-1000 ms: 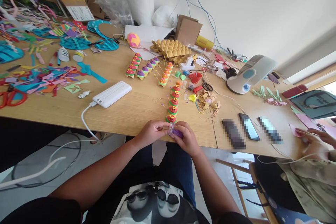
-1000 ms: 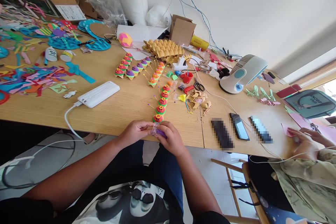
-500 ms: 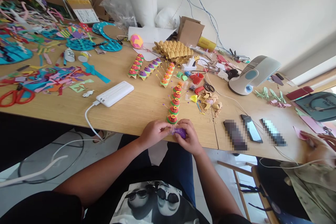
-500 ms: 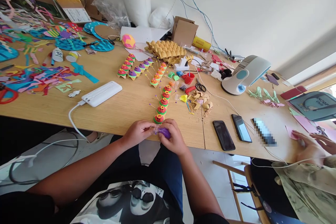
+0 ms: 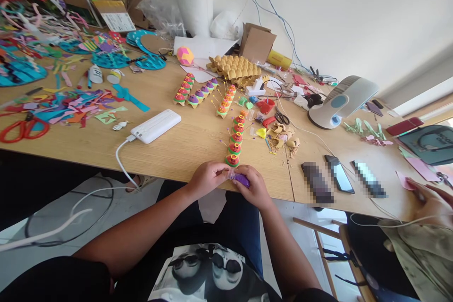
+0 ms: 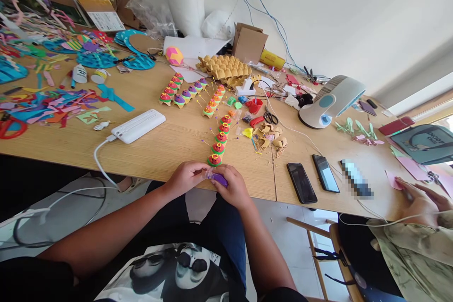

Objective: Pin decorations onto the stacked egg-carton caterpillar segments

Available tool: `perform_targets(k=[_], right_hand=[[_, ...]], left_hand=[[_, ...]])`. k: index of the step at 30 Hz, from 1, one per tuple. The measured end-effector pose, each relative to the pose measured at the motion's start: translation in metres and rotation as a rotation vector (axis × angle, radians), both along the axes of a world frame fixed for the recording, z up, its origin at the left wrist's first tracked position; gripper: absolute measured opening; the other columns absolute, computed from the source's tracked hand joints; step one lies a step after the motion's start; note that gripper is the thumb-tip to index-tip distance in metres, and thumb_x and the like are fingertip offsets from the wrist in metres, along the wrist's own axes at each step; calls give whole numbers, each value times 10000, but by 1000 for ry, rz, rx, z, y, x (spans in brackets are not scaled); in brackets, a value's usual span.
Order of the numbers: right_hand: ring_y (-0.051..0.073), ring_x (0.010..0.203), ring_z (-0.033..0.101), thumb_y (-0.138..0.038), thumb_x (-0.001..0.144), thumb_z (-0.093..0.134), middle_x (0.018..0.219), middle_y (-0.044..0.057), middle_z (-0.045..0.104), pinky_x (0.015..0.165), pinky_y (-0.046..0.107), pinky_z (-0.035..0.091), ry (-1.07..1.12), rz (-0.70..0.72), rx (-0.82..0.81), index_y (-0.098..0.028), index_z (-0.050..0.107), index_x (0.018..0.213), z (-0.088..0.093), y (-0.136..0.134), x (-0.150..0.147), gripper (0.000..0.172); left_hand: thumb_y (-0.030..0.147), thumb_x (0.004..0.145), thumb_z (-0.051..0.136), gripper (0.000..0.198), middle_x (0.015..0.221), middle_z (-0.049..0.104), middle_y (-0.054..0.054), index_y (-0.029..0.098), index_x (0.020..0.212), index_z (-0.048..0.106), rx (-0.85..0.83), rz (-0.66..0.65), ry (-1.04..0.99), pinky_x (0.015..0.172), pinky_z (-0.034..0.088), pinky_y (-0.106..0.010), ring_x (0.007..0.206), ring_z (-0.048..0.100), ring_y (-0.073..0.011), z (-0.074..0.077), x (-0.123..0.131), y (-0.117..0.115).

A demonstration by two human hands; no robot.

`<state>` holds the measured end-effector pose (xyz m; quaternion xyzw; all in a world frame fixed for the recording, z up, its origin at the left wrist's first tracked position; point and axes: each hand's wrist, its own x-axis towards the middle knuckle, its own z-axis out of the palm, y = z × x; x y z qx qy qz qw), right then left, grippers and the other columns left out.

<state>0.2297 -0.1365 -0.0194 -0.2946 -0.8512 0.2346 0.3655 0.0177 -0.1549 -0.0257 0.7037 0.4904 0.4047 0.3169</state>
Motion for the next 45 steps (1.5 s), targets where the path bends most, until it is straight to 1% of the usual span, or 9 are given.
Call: perform_targets(k=[5, 9, 15, 19, 24, 28, 35, 40, 45], right_hand=[[187, 1010, 714, -245, 958, 674, 1070, 60, 757, 878, 346, 579, 23, -2, 6, -252, 640, 1125, -1, 1, 0, 170], [197, 993, 702, -250, 961, 668, 1060, 71, 741, 852, 352, 578, 18, 5, -11, -248, 635, 1132, -2, 2, 0, 173], [210, 1024, 687, -268, 953, 678, 1096, 84, 712, 854, 358, 573, -16, -5, -4, -246, 601, 1197, -1, 1, -1, 257], [231, 1043, 683, -268, 903, 727, 1112, 95, 703, 861, 371, 567, -7, -46, -4, -239, 585, 1200, -1, 1, -2, 331], [234, 937, 704, -311, 854, 770, 1026, 78, 732, 820, 361, 562, -57, -82, -91, -232, 620, 1159, -2, 2, -2, 349], [227, 903, 721, -333, 868, 759, 1003, 70, 757, 800, 348, 566, -61, -94, -132, -236, 642, 1140, -5, 2, 1, 311], [215, 816, 721, -368, 906, 729, 924, 81, 771, 716, 313, 542, -41, -107, -41, -217, 647, 1056, -13, 1, 5, 229], [193, 735, 693, -401, 935, 690, 845, 74, 759, 660, 296, 510, -79, -84, -27, -217, 650, 963, -15, 1, 6, 191], [205, 811, 714, -401, 913, 714, 919, 80, 766, 708, 310, 538, -62, -58, -96, -225, 644, 1020, -10, 0, 3, 218]], left_hand=[[419, 925, 680, 254, 959, 808, -59, 203, 982, 801, -46, -24, -70, 742, 530, -268, 803, 726, -190, -3, 0, 2], [412, 905, 702, 265, 917, 798, -58, 193, 1015, 805, -85, -48, -115, 710, 536, -258, 777, 713, -186, -9, -1, 3], [412, 883, 721, 295, 770, 751, -38, 158, 1005, 807, -139, -75, -162, 601, 500, -240, 653, 646, -158, -11, -4, 3], [409, 864, 735, 303, 772, 750, -49, 142, 990, 801, -178, -96, -257, 627, 527, -239, 698, 674, -172, -12, -5, 3], [391, 850, 750, 298, 769, 753, -53, 125, 976, 795, -208, -92, -292, 653, 551, -243, 700, 687, -172, -14, -5, 3], [393, 860, 743, 302, 820, 777, -67, 128, 994, 800, -192, -92, -293, 669, 562, -243, 727, 704, -178, -13, -3, 3], [440, 879, 730, 349, 999, 810, -87, 157, 1067, 805, -183, -136, -254, 750, 588, -253, 843, 744, -204, -8, -2, 4], [444, 894, 705, 356, 1068, 804, -100, 150, 1070, 799, -230, -163, -263, 841, 601, -286, 956, 759, -231, -10, -3, 5], [437, 860, 748, 334, 1022, 807, -84, 159, 1038, 795, -305, -203, -327, 814, 595, -271, 935, 756, -218, -12, -5, 6]])
